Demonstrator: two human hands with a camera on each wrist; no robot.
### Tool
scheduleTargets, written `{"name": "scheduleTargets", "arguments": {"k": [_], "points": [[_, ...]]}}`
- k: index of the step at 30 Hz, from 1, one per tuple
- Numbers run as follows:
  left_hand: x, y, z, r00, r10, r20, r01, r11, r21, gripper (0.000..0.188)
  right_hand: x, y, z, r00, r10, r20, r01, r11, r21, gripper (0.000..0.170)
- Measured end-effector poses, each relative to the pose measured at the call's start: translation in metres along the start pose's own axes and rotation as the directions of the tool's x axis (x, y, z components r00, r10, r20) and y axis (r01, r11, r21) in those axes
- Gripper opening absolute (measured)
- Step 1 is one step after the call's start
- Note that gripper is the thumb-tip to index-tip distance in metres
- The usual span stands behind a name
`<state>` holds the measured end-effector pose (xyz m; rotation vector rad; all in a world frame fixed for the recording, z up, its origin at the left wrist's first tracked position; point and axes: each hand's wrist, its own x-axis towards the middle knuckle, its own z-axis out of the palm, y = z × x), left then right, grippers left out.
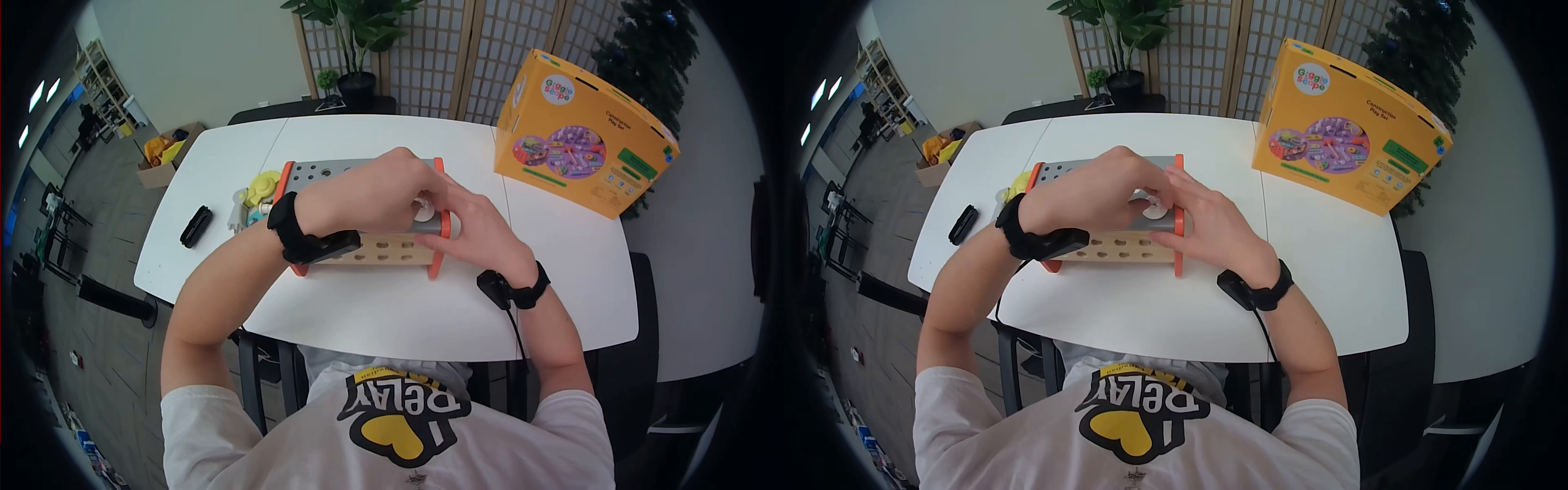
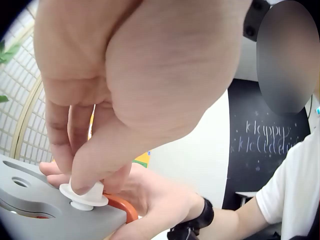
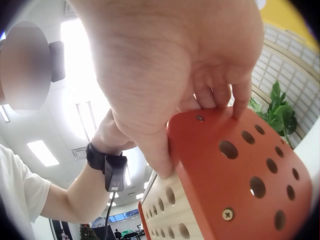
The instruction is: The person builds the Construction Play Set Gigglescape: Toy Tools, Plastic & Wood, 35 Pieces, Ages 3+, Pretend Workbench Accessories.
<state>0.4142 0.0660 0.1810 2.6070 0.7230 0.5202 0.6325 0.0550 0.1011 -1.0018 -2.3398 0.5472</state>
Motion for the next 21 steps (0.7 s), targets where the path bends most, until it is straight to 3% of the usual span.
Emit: {"name": "scheduleTargets", "arguments": {"k": [3,6,10,12,15,18,21], "points": [[0.003,0.007,0.003,0.982,-0.117,-0.148,0.145,0.971,0.192,0.013,0.002,-0.003,-0.003,0.999,-0.033,0.017,0.033,0.999,-0.006,0.065],[0.007,0.015,0.005,0.941,-0.338,0.012,0.312,0.879,0.361,0.012,0.001,0.003,0.003,0.997,-0.071,-0.034,0.069,0.996,-0.064,0.069],[0.004,0.008,0.013,0.976,-0.215,0.019,0.199,0.930,0.310,0.012,0.001,0.002,0.002,0.994,-0.098,-0.056,0.093,0.992,-0.081,0.072],[0.000,0.004,0.012,0.996,-0.090,-0.016,0.091,0.975,0.205,0.011,0.001,0.002,0.001,0.999,-0.036,-0.022,0.035,0.997,-0.067,0.071],[-0.001,0.001,0.008,1.000,-0.016,0.027,0.011,0.985,0.171,0.014,0.001,-0.004,-0.002,1.000,-0.003,0.003,0.003,1.000,-0.030,0.069],[-0.002,0.002,0.008,0.996,-0.085,-0.039,0.083,0.996,-0.043,0.015,0.002,-0.013,-0.008,0.999,0.021,0.031,-0.021,1.000,0.020,0.068],[-0.002,0.003,0.012,0.973,-0.052,-0.227,0.077,0.991,0.106,0.015,0.001,-0.009,-0.006,1.000,-0.020,-0.010,0.020,1.000,-0.006,0.067]]}}
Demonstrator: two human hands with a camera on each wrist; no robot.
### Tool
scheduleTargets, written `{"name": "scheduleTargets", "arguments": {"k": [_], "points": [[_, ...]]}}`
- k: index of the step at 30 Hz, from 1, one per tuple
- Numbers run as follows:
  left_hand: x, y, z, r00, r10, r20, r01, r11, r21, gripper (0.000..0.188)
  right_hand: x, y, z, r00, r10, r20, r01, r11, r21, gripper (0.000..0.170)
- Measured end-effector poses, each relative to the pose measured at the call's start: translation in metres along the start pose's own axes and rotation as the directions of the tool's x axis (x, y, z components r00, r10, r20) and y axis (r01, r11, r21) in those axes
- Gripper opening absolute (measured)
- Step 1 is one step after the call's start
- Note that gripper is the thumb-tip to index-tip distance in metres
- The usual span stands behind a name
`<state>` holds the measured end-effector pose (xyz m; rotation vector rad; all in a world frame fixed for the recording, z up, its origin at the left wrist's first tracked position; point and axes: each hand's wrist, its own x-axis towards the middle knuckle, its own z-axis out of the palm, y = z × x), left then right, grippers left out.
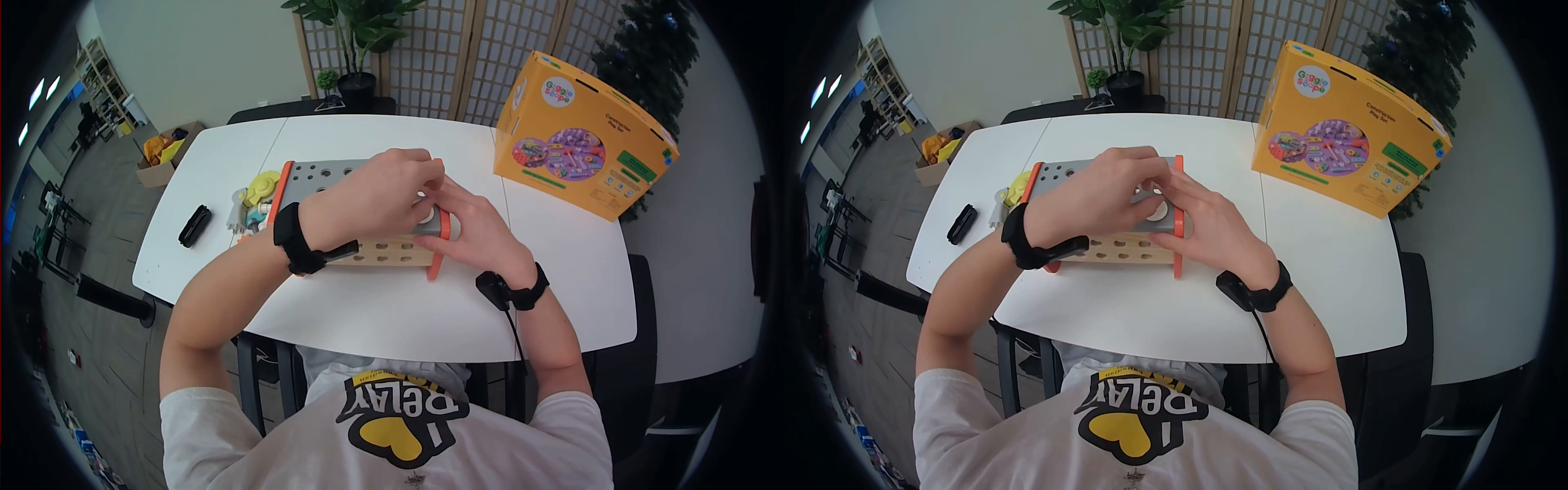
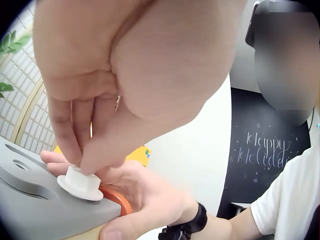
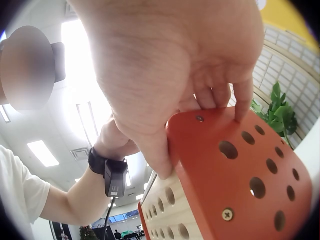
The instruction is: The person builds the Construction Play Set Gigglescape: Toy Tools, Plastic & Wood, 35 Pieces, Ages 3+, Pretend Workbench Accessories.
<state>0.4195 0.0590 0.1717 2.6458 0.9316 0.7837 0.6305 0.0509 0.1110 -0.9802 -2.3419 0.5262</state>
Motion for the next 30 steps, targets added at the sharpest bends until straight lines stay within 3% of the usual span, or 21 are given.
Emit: {"name": "scheduleTargets", "arguments": {"k": [3,6,12,15,18,21,24,30], "points": [[0.002,0.006,-0.001,0.981,-0.156,0.116,0.134,0.975,0.179,0.016,-0.002,0.011,0.008,0.998,-0.044,-0.038,0.041,0.996,-0.073,0.069],[0.004,0.005,0.004,0.940,-0.234,0.247,0.170,0.952,0.253,0.017,-0.002,0.012,0.009,0.996,-0.070,-0.052,0.065,0.994,-0.093,0.071],[-0.003,-0.004,0.001,0.982,0.060,0.181,-0.063,0.998,0.012,0.016,-0.001,0.005,0.004,1.000,-0.015,-0.025,0.015,0.999,-0.029,0.070],[-0.004,-0.006,0.001,0.985,0.024,0.173,-0.007,0.995,-0.100,0.017,-0.001,0.007,0.004,1.000,0.010,0.008,-0.009,1.000,-0.023,0.070],[-0.003,-0.003,0.003,1.000,0.018,-0.010,-0.018,0.998,0.065,0.015,-0.001,0.012,0.007,1.000,-0.023,0.001,0.023,0.997,-0.069,0.073],[0.000,0.009,-0.001,0.973,-0.180,0.144,0.152,0.971,0.186,0.014,-0.002,0.011,0.008,0.998,-0.056,-0.037,0.052,0.994,-0.100,0.075],[-0.004,0.004,0.011,0.974,-0.130,0.188,0.082,0.966,0.244,0.015,-0.002,0.011,0.008,0.996,-0.075,-0.050,0.069,0.992,-0.110,0.076],[-0.009,-0.002,0.007,0.962,0.079,0.262,-0.129,0.975,0.179,0.018,-0.002,0.011,0.007,0.996,-0.078,-0.046,0.072,0.992,-0.106,0.075]]}}
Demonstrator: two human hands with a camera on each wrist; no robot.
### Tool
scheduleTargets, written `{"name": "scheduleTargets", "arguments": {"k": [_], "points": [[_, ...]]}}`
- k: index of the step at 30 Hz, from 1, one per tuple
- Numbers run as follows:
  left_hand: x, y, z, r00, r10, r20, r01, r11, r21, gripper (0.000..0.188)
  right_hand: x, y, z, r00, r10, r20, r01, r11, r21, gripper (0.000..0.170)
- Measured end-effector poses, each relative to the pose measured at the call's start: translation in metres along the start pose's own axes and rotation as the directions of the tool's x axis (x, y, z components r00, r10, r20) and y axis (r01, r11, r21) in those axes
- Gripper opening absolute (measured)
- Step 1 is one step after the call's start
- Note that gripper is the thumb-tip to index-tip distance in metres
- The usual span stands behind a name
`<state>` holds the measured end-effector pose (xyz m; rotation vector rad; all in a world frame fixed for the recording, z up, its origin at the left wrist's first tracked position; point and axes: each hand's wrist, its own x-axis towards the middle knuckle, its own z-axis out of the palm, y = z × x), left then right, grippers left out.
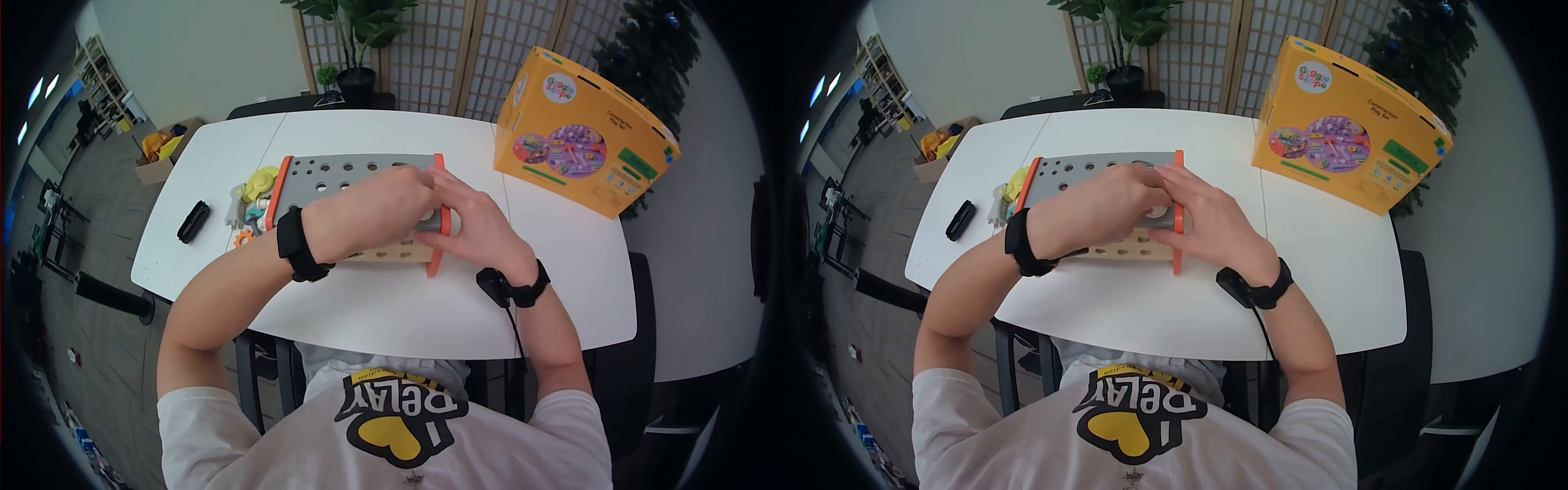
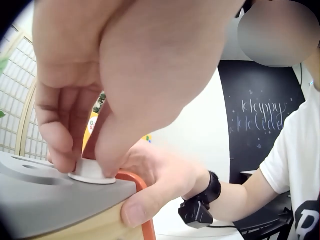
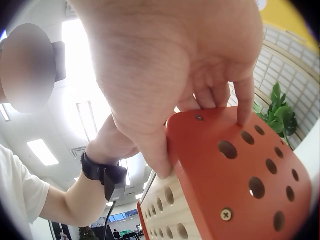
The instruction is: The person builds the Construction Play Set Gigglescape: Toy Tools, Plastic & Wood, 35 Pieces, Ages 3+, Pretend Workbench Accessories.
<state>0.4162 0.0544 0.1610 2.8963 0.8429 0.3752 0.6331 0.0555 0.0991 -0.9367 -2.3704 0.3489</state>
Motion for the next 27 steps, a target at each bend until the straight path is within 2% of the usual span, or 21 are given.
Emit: {"name": "scheduleTargets", "arguments": {"k": [3,7,12,15,18,20,24,27], "points": [[-0.007,-0.006,0.004,0.991,0.123,-0.043,-0.119,0.989,0.091,0.027,0.001,-0.005,-0.002,1.000,0.016,-0.002,-0.016,1.000,0.022,0.074],[-0.009,-0.018,0.006,0.971,0.231,-0.067,-0.227,0.972,0.057,0.032,0.001,-0.008,-0.004,1.000,0.022,-0.016,-0.022,0.999,0.032,0.072],[-0.015,-0.019,0.000,0.967,0.237,-0.091,-0.236,0.971,0.028,0.029,0.002,-0.014,-0.003,0.998,0.053,-0.019,-0.053,0.999,-0.002,0.072],[-0.024,-0.022,-0.003,0.983,0.152,-0.106,-0.157,0.987,-0.037,0.028,0.001,-0.013,0.000,0.998,0.035,-0.053,-0.037,0.998,-0.052,0.068],[-0.041,-0.039,-0.018,0.982,0.065,-0.177,-0.064,0.998,0.011,0.027,0.002,-0.017,-0.001,0.996,0.038,-0.081,-0.046,0.994,-0.096,0.063],[-0.060,-0.054,-0.032,0.968,-0.073,-0.241,0.080,0.997,0.020,0.024,0.001,-0.018,0.000,0.993,0.032,-0.115,-0.048,0.988,-0.146,0.060],[-0.109,-0.100,-0.046,0.862,-0.377,-0.338,0.388,0.921,-0.038,0.019,-0.001,-0.022,0.006,0.980,0.017,-0.197,-0.068,0.965,-0.253,0.059],[-0.151,-0.136,-0.039,0.758,-0.615,-0.217,0.636,0.771,0.034,0.018,-0.004,-0.027,0.014,0.968,0.021,-0.251,-0.106,0.938,-0.330,0.058]]}}
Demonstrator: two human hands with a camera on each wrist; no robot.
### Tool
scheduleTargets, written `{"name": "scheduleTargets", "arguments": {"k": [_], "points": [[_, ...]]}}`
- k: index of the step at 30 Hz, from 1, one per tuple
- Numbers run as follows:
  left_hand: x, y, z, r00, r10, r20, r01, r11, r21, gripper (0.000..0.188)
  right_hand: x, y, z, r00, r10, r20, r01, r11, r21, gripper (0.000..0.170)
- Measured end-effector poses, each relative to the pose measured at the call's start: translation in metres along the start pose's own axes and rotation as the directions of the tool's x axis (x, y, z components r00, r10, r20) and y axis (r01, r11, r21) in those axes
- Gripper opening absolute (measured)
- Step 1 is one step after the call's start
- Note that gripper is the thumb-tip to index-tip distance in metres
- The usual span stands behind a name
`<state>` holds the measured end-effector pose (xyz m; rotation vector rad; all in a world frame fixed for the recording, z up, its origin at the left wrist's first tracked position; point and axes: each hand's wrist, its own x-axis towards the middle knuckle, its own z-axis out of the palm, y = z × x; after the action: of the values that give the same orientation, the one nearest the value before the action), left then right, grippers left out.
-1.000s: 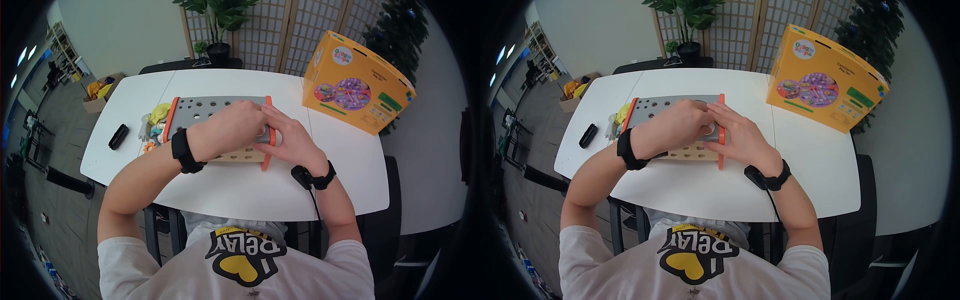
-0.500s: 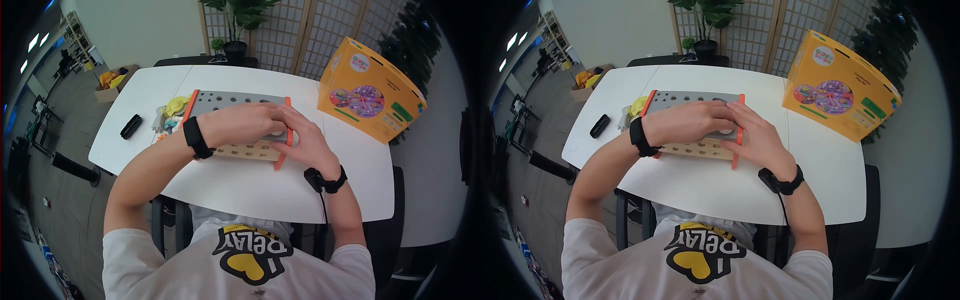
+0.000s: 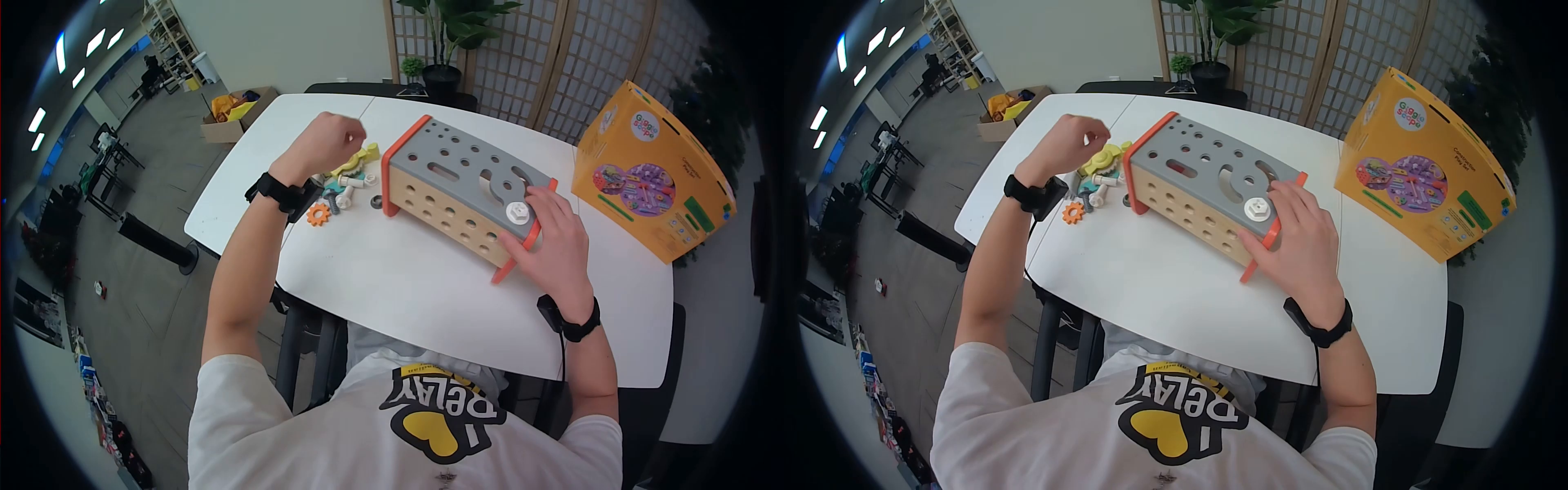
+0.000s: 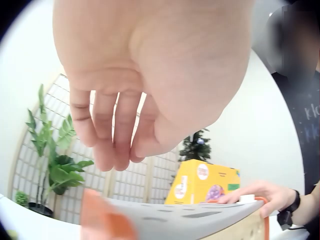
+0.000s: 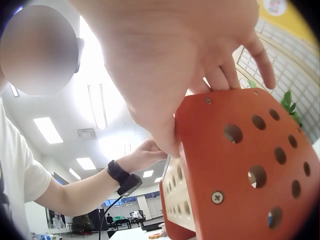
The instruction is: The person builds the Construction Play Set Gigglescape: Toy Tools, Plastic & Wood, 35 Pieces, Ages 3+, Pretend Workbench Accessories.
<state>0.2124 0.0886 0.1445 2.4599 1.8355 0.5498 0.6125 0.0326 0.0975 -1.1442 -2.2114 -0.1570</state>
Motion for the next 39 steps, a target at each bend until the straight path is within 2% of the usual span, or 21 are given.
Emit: {"name": "scheduleTargets", "arguments": {"k": [3,7,13,16,19,23,24,27,30,31,35,36,39], "points": [[-0.018,-0.026,0.015,0.950,-0.234,0.208,0.200,0.965,0.171,0.022,-0.004,-0.006,0.003,1.000,0.015,-0.022,-0.016,0.997,-0.072,0.058],[-0.038,-0.045,0.037,0.891,-0.286,0.353,0.239,0.956,0.171,0.034,-0.006,-0.017,-0.004,1.000,0.024,0.008,-0.023,0.995,-0.100,0.058],[-0.052,-0.055,0.057,0.892,-0.238,0.385,0.151,0.958,0.243,0.039,-0.012,-0.020,-0.016,0.998,-0.021,0.066,0.028,0.995,-0.100,0.066],[-0.052,-0.076,0.070,0.851,-0.294,0.436,0.217,0.951,0.219,0.040,-0.015,-0.017,-0.021,0.995,-0.067,0.074,0.074,0.993,-0.091,0.071],[-0.062,-0.084,0.071,0.932,-0.151,0.330,0.090,0.977,0.193,0.031,-0.015,-0.006,-0.030,0.981,-0.130,0.145,0.137,0.990,-0.042,0.075],[-0.068,-0.077,0.054,0.942,-0.145,0.303,0.104,0.983,0.148,0.026,-0.014,0.001,-0.038,0.968,-0.166,0.186,0.165,0.986,0.019,0.079],[-0.068,-0.068,0.045,0.908,-0.236,0.347,0.184,0.967,0.175,0.027,-0.015,0.003,-0.037,0.968,-0.167,0.188,0.165,0.986,0.022,0.080],[-0.072,-0.060,0.032,0.924,-0.271,0.271,0.240,0.960,0.142,0.024,-0.017,0.004,-0.034,0.970,-0.155,0.185,0.151,0.988,0.038,0.080],[-0.076,-0.037,0.022,0.935,-0.293,0.200,0.308,0.950,-0.046,0.024,-0.018,0.003,-0.033,0.973,-0.145,0.179,0.140,0.989,0.042,0.081],[-0.078,-0.024,0.020,0.962,-0.230,0.149,0.246,0.964,-0.098,0.025,-0.018,0.003,-0.032,0.974,-0.142,0.177,0.137,0.990,0.041,0.081],[-0.080,0.044,0.013,0.976,-0.187,0.112,0.214,0.918,-0.333,0.030,-0.019,0.002,-0.030,0.976,-0.132,0.173,0.125,0.991,0.051,0.081],[-0.081,0.047,0.024,0.993,-0.115,0.042,0.121,0.897,-0.426,0.032,-0.019,0.002,-0.030,0.976,-0.129,0.174,0.121,0.991,0.054,0.081],[-0.081,0.080,0.032,0.994,0.061,-0.092,-0.096,0.892,-0.441,0.035,-0.020,0.001,-0.029,0.977,-0.128,0.170,0.120,0.991,0.053,0.081]]}}
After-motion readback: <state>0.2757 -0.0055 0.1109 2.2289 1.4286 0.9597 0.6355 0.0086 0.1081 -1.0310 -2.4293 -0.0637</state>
